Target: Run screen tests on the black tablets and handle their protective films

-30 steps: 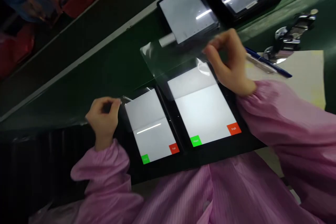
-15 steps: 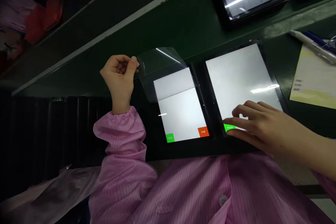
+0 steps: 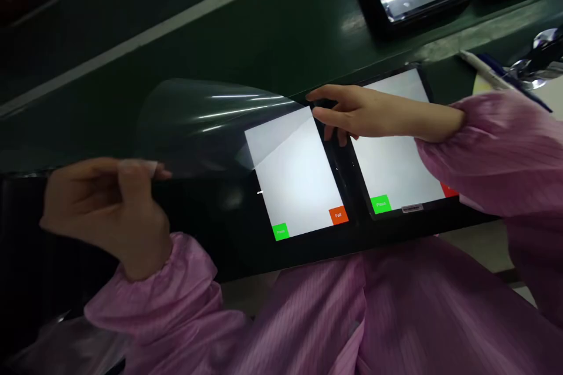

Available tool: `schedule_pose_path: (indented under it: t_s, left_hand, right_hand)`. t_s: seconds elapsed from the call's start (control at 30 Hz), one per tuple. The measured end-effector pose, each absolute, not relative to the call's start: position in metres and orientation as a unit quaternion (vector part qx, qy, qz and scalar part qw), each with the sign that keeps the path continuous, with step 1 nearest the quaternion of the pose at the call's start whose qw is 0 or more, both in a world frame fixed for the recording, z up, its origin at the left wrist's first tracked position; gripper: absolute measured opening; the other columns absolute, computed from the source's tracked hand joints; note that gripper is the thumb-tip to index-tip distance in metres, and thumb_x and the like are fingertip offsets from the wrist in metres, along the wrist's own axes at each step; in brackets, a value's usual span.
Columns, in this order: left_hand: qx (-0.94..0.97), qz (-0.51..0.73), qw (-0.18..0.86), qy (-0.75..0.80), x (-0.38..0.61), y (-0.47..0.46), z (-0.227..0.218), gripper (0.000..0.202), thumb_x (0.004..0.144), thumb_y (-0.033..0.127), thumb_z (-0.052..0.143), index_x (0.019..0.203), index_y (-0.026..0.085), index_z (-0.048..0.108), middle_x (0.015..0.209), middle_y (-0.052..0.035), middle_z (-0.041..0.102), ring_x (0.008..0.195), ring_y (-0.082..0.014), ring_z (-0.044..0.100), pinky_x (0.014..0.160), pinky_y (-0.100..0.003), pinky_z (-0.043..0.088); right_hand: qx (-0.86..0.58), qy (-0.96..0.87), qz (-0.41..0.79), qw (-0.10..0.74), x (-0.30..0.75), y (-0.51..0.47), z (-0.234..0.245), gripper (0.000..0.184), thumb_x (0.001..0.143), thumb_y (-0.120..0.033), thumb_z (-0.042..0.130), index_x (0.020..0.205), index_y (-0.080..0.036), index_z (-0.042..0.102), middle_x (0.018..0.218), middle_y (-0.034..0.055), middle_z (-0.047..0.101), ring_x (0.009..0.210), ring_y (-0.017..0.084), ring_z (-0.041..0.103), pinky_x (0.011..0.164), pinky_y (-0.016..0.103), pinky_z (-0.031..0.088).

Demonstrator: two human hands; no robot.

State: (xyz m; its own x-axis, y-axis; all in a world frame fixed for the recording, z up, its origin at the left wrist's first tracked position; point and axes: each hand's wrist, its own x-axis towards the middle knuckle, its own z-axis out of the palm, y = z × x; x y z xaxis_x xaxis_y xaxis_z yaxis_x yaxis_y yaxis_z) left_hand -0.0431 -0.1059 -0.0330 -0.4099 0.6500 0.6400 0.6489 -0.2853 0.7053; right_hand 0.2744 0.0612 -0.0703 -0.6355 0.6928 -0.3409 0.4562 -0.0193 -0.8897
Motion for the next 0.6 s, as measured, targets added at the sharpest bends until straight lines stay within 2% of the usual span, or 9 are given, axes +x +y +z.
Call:
schedule_pose_path:
  t_s: [0.07, 0.13, 0.27, 0.37, 0.43, 0.53, 0.6]
  left_hand:
    - [0.528, 0.585, 0.002, 0.615, -0.048, -0.116, -0.035, 0.009, 0.078, 0.017, 0.077, 0.073, 0.018, 0.07, 0.062, 0.0037, 0.07, 0.052, -0.0131, 0.067, 0.05, -0.03, 0.061]
    - [0.52, 0.584, 0.002, 0.624, -0.053, -0.123, -0.038, 0.013, 0.075, 0.017, 0.077, 0.066, 0.018, 0.067, 0.058, 0.0036, 0.067, 0.049, -0.0142, 0.065, 0.047, -0.031, 0.06]
    - [0.529, 0.576, 0.001, 0.623, -0.06, -0.125, -0.044, 0.02, 0.073, 0.018, 0.076, 0.06, 0.019, 0.062, 0.054, 0.0042, 0.065, 0.043, -0.0151, 0.062, 0.04, -0.032, 0.059]
    - [0.529, 0.583, 0.007, 0.617, -0.065, -0.121, -0.049, 0.02, 0.075, 0.018, 0.076, 0.06, 0.018, 0.063, 0.053, 0.0045, 0.065, 0.042, -0.0157, 0.064, 0.038, -0.031, 0.058]
    - [0.533, 0.589, 0.006, 0.608, -0.067, -0.119, -0.052, 0.022, 0.077, 0.018, 0.077, 0.06, 0.017, 0.063, 0.053, 0.005, 0.064, 0.043, -0.0153, 0.065, 0.038, -0.03, 0.058]
    - [0.558, 0.595, -0.003, 0.578, -0.069, -0.117, -0.056, 0.022, 0.082, 0.021, 0.083, 0.067, 0.014, 0.068, 0.054, 0.0056, 0.065, 0.043, -0.0128, 0.064, 0.039, -0.026, 0.058]
    - [0.567, 0.596, -0.002, 0.568, -0.069, -0.117, -0.056, 0.022, 0.088, 0.027, 0.085, 0.077, 0.012, 0.071, 0.057, 0.0051, 0.069, 0.046, -0.012, 0.066, 0.042, -0.025, 0.059]
  right_hand:
    - [-0.416, -0.679, 0.59, 0.129, 0.263, 0.063, -0.069, 0.046, 0.1, -0.035, 0.079, 0.142, -0.019, 0.07, 0.077, 0.0006, 0.073, 0.05, 0.012, 0.059, 0.042, 0.025, 0.042]
    - [-0.39, -0.717, 0.555, 0.158, 0.259, 0.057, -0.064, 0.044, 0.102, -0.041, 0.074, 0.139, -0.018, 0.07, 0.078, 0.0008, 0.072, 0.053, 0.013, 0.06, 0.045, 0.026, 0.043]
    - [-0.317, -0.865, 0.347, 0.177, 0.262, 0.021, -0.051, 0.051, 0.101, -0.044, 0.071, 0.142, -0.017, 0.058, 0.086, 0.001, 0.069, 0.065, 0.017, 0.061, 0.059, 0.029, 0.048]
    - [-0.249, -0.938, 0.193, 0.144, 0.265, -0.013, -0.049, 0.03, 0.106, -0.038, 0.063, 0.126, -0.016, 0.061, 0.094, 0.0063, 0.071, 0.077, 0.021, 0.064, 0.07, 0.033, 0.049]
    - [-0.216, -0.959, 0.132, 0.129, 0.267, -0.034, -0.053, 0.017, 0.109, -0.03, 0.058, 0.118, -0.016, 0.061, 0.095, 0.008, 0.072, 0.082, 0.022, 0.064, 0.074, 0.035, 0.046]
    - [-0.204, -0.964, 0.123, 0.118, 0.272, -0.059, -0.058, 0.01, 0.11, -0.028, 0.056, 0.11, -0.018, 0.06, 0.089, 0.0058, 0.071, 0.078, 0.021, 0.061, 0.072, 0.035, 0.042]
    - [-0.192, -0.965, 0.146, 0.106, 0.277, -0.068, -0.058, 0.014, 0.113, -0.03, 0.051, 0.112, -0.019, 0.06, 0.087, 0.0045, 0.069, 0.075, 0.021, 0.061, 0.071, 0.035, 0.042]
